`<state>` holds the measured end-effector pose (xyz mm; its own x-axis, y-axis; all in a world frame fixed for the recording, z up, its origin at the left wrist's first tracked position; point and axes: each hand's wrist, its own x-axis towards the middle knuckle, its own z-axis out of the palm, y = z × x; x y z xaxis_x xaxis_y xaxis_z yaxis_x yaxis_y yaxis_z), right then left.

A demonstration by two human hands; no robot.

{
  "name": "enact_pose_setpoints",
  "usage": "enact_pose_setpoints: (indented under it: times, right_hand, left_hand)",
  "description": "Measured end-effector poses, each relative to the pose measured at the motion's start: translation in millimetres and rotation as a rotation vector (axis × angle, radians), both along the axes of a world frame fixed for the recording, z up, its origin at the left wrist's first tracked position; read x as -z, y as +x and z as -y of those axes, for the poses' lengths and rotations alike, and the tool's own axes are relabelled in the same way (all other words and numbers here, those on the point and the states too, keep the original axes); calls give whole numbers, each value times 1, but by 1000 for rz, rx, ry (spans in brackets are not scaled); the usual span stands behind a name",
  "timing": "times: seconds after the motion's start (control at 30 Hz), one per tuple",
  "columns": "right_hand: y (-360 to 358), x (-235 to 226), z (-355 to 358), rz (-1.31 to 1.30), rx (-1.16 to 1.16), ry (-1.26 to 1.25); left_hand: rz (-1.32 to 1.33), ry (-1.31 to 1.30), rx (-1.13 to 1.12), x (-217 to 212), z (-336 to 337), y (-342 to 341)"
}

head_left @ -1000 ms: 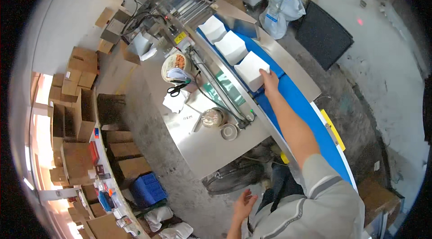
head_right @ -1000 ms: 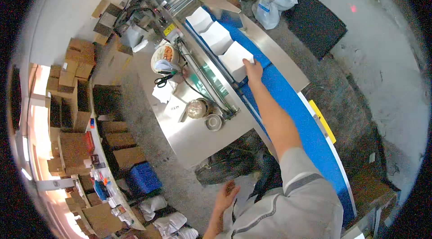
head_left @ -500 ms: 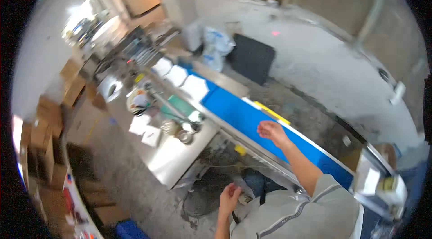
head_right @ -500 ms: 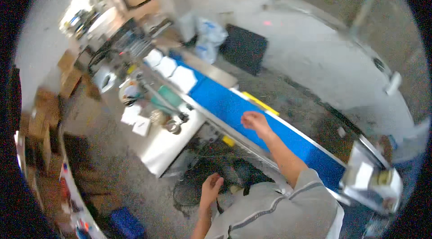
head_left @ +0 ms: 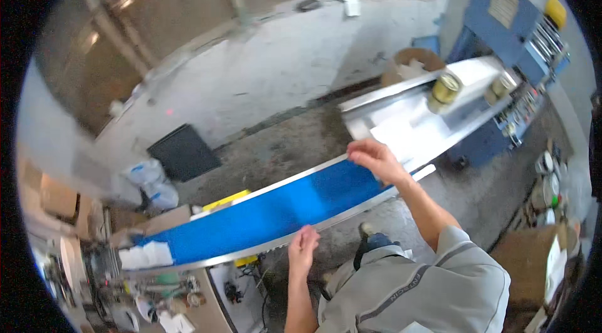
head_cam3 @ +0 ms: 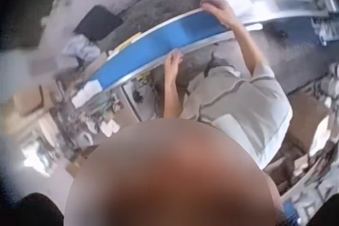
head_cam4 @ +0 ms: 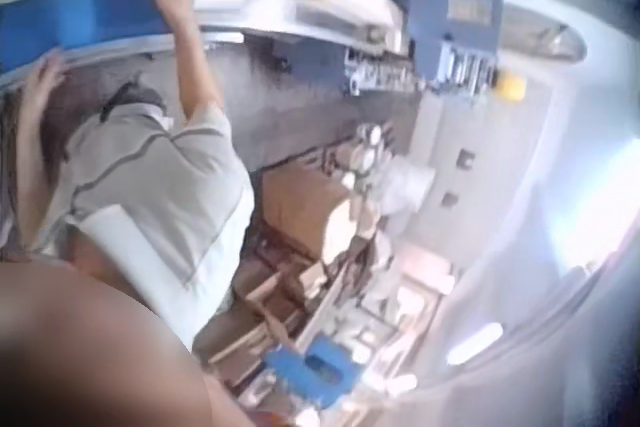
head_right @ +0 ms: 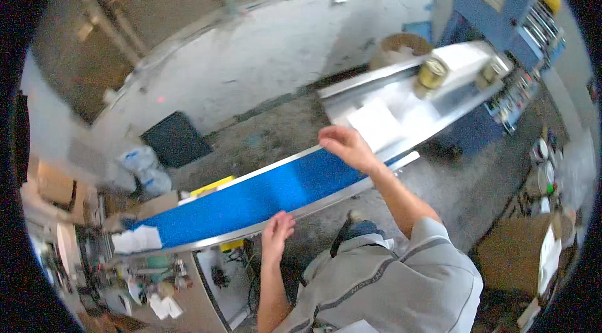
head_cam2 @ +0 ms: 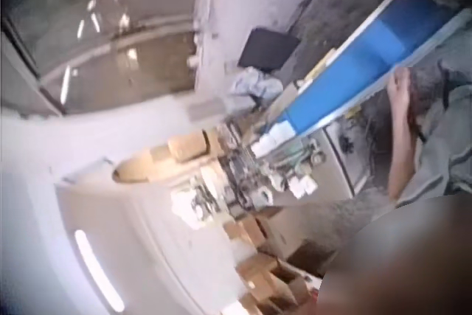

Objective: Placing small white boxes from a machine output onto a moving conveyor belt.

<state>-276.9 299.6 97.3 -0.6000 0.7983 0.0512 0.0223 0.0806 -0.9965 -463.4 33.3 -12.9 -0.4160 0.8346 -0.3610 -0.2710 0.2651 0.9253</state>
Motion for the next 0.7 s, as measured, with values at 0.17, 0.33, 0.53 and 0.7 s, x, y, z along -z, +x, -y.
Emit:
enact_pose_setpoints:
  times: [0.17, 0.33, 0.53, 0.7]
  right_hand:
    - [145, 15, -102, 220, 428, 149]
    - [168, 68, -138, 402, 222, -176]
    - [104, 55, -109, 305, 61, -94]
    - [45, 62, -71, 221, -169, -216]
  left_hand:
    - [174, -22, 59, 2, -143, 39]
    - [304, -137, 193, -1, -248, 96]
    - [529, -37, 236, 14, -258, 114]
    - [413, -4, -30, -4, -198, 72]
